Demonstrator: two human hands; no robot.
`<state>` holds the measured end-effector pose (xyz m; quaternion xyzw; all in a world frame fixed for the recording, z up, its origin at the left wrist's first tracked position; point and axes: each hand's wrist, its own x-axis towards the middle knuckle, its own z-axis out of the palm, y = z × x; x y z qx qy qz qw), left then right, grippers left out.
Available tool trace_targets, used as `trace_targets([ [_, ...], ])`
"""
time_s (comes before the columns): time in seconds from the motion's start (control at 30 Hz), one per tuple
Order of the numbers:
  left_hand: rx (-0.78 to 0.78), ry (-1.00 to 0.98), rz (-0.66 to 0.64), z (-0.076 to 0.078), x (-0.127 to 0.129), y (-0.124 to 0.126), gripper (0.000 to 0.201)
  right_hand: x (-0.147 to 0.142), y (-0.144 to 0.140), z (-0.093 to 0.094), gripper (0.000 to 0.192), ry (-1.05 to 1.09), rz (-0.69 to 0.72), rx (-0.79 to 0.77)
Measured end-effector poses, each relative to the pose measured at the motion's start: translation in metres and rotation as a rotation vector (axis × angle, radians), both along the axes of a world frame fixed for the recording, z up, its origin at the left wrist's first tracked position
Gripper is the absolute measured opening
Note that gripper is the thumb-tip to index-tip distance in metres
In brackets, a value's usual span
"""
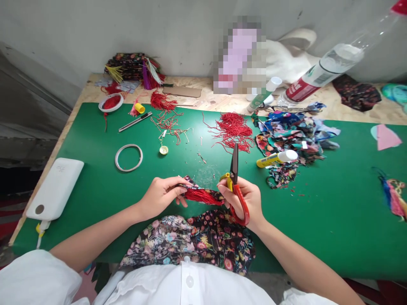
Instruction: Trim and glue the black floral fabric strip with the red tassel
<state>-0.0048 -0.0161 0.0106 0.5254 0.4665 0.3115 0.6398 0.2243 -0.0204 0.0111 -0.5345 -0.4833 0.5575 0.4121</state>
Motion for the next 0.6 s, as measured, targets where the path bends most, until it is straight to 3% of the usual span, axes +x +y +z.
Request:
trace_targets([
  [0.33,0.001,-0.042,0.186,0.0029,-0.0012,0.004,0.017,0.002,-0.0009,-0.0037,0.037,-0.214,0.139,0.264],
  [0.6,0.05,-0.071,0.239,0.0031,-0.0004,0.0036,0.014,0.0037,0.0,-0.0038,0.029,-0.264,0.203,0.245],
])
